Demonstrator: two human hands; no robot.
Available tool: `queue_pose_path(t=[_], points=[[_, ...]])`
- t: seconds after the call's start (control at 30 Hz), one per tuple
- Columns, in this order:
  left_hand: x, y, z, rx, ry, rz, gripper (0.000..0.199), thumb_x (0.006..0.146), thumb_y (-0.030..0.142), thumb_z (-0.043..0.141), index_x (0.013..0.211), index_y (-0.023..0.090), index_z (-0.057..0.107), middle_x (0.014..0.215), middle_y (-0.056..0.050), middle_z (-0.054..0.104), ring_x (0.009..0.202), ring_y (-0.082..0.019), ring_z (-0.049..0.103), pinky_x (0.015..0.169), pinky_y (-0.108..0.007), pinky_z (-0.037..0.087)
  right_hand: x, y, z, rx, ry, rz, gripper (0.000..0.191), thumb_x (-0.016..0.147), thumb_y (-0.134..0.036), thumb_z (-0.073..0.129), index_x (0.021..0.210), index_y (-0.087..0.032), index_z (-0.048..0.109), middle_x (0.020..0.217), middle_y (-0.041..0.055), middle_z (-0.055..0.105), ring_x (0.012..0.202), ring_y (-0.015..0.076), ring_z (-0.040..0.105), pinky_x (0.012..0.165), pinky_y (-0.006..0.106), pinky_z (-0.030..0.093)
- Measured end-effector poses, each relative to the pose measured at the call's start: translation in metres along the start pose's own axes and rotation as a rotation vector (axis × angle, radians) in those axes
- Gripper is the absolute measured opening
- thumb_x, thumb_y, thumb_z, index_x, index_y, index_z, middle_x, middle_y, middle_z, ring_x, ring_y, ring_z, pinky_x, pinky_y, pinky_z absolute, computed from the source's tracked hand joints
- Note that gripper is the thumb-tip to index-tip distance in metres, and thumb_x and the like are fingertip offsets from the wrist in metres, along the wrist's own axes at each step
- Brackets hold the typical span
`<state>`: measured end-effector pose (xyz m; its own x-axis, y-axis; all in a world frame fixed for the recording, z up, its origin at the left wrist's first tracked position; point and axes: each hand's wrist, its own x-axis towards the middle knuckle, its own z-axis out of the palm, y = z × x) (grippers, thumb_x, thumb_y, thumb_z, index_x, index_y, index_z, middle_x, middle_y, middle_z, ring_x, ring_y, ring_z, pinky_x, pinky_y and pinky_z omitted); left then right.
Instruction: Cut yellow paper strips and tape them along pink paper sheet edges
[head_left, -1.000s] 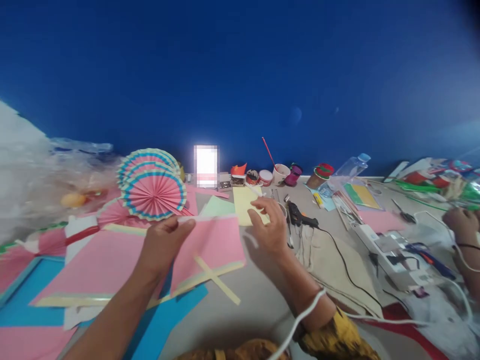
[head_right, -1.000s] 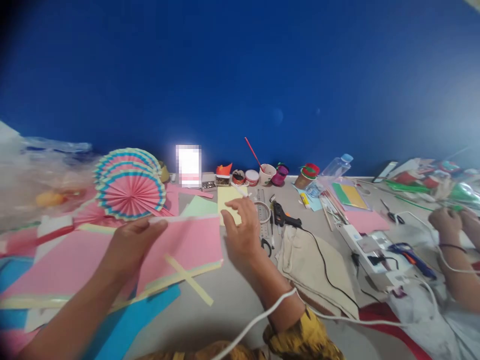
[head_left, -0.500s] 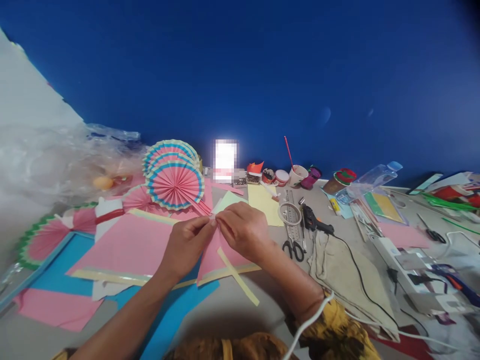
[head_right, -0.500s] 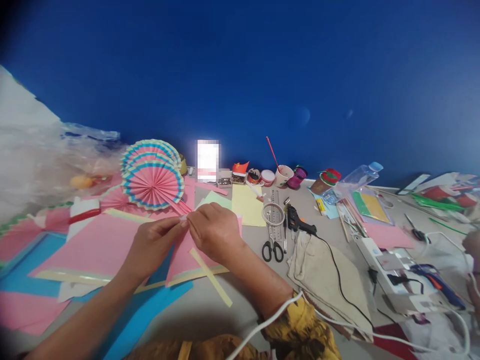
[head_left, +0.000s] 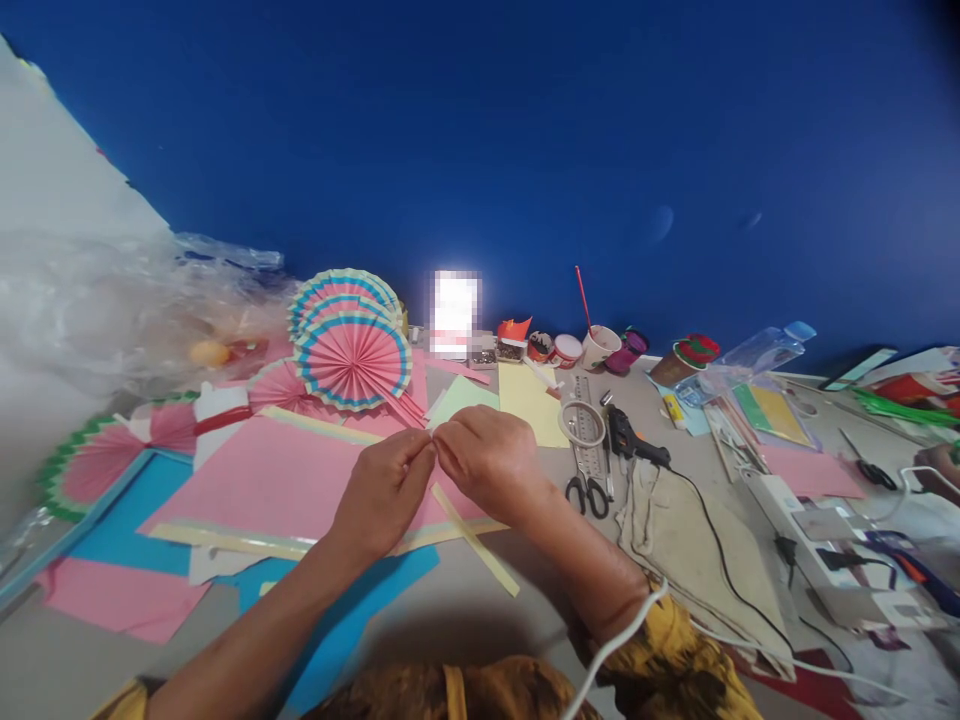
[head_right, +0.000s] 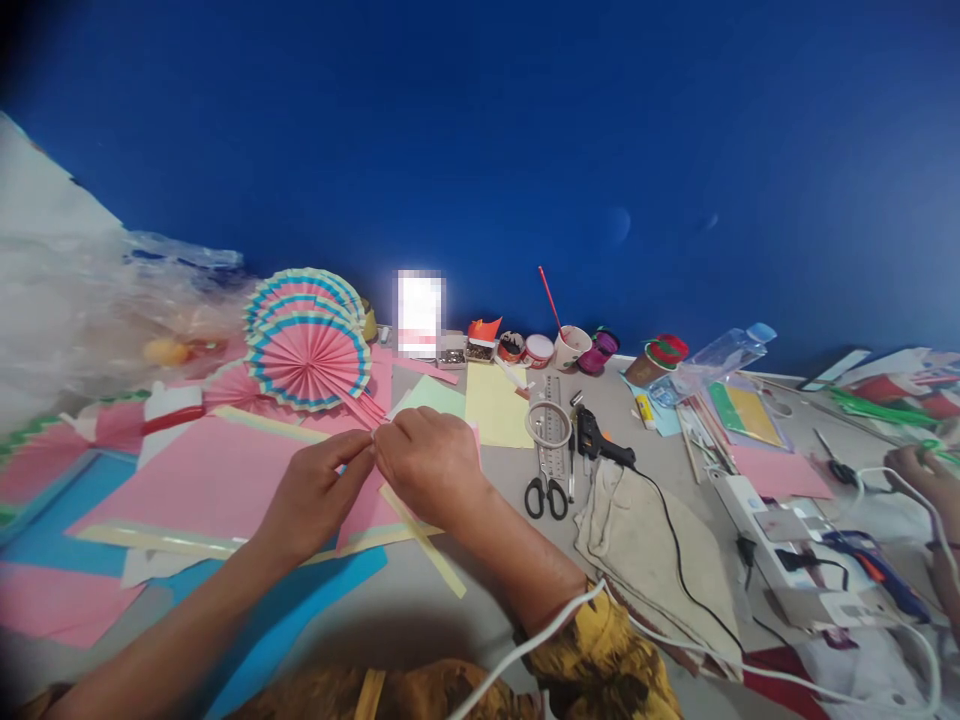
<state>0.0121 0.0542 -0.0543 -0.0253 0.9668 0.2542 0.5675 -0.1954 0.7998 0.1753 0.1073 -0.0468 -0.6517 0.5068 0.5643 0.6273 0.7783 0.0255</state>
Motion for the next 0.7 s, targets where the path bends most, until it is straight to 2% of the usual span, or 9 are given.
queue_pose_path(t=[0.47, 0.7], points=[[0.0008, 0.0038, -0.0017, 0.036, -0.032, 0.034, 0.03, 0.098, 0.031, 0.045, 0.074, 0.023, 0.061, 0.07, -0.001, 0.067, 0.065, -0.019, 0.061, 0.062, -0.029, 0.042, 0.0, -0.0024, -0.0008, 0.008, -0.016, 0.03, 0.029, 0.102, -0.017, 0.055, 0.073, -0.021, 0.061, 0.071, 0.0026, 0.063, 0.065, 0.0176, 0.051, 0.06, 0.036, 0.023], [0.0001, 0.0021, -0.0011, 0.055, -0.027, 0.018, 0.032, 0.098, 0.032, 0.044, 0.07, 0.023, 0.055, 0.066, 0.0, 0.062, 0.062, -0.018, 0.057, 0.061, -0.029, 0.039, -0.0002, -0.0016, -0.0029, 0.048, -0.02, 0.024, 0.031, 0.104, -0.018, 0.053, 0.075, -0.02, 0.064, 0.073, 0.0022, 0.066, 0.066, 0.0169, 0.053, 0.061, 0.035, 0.025]])
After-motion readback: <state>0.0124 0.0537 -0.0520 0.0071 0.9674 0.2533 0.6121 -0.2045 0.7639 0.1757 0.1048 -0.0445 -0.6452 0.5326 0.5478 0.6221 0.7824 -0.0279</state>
